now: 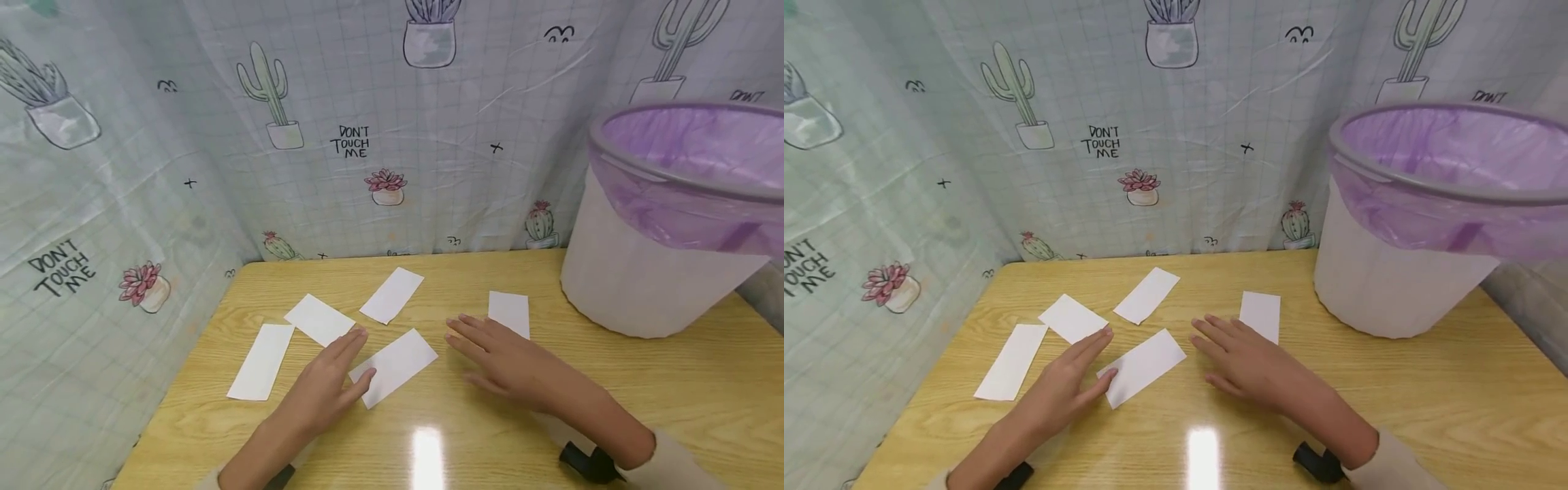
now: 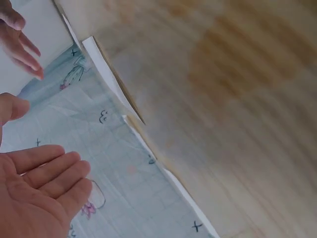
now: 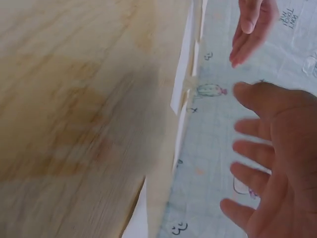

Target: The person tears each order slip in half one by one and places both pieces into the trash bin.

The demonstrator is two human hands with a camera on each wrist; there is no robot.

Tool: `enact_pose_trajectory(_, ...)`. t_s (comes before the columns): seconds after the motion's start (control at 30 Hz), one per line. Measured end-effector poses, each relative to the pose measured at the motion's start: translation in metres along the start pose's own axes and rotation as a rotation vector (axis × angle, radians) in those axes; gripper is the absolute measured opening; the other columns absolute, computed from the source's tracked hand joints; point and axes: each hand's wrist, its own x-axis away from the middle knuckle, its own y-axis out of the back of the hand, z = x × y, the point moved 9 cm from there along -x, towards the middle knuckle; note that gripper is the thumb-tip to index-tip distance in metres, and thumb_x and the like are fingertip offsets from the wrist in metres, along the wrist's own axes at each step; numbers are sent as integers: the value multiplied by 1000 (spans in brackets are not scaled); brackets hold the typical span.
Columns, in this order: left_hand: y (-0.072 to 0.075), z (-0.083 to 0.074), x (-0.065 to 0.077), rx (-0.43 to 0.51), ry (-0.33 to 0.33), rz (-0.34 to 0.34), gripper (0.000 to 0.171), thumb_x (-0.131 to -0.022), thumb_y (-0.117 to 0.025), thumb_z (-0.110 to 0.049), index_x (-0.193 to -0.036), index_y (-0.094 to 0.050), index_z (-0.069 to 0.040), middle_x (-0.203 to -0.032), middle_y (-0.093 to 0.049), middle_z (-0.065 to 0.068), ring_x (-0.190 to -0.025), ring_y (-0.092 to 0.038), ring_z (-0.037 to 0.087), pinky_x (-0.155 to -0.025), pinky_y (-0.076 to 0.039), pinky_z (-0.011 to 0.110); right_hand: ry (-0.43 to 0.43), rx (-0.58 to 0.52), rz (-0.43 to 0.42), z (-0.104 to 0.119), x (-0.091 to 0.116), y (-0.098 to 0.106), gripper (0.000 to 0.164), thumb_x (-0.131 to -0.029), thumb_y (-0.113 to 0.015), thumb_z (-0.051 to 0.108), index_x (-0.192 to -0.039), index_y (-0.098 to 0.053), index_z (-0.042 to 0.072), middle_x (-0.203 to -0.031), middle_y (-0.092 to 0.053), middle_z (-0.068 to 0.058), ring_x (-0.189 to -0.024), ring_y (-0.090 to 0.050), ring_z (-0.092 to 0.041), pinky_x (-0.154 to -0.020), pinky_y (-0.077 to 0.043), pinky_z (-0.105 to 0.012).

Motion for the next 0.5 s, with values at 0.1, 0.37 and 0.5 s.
enact_pose_trajectory(0.1, -4, 1, 0, -11, 12, 25, 58, -96, -72, -35, -144, -56, -6, -145, -56, 9, -134, -53, 30, -104, -48, 49, 50, -12, 84, 5, -7, -11, 56, -103, -62, 29, -153, -45, 9, -161, -39, -11, -148, -35, -34, -114, -35, -57)
enact_pose_trajectory(0.37, -8, 6, -2, 12, 78, 94, 63, -87, -80, -44, -137, -61, -11, -136, -61, 5, -125, -57, 28, -100, -50, 48, 127, 60, 151, 16, -25, -28, 56, -100, -65, 33, -151, -49, 17, -157, -45, -6, -145, -40, -31, -113, -37, -54)
enact_pose_trajectory(0.5, -18, 8, -8, 38, 69, 166, 66, -83, -82, -49, -135, -62, -13, -134, -61, 3, -121, -57, 25, -97, -51, 45, 171, 99, 144, 20, -37, -30, 57, -100, -66, 37, -151, -49, 17, -156, -46, -4, -144, -42, -28, -113, -38, -50)
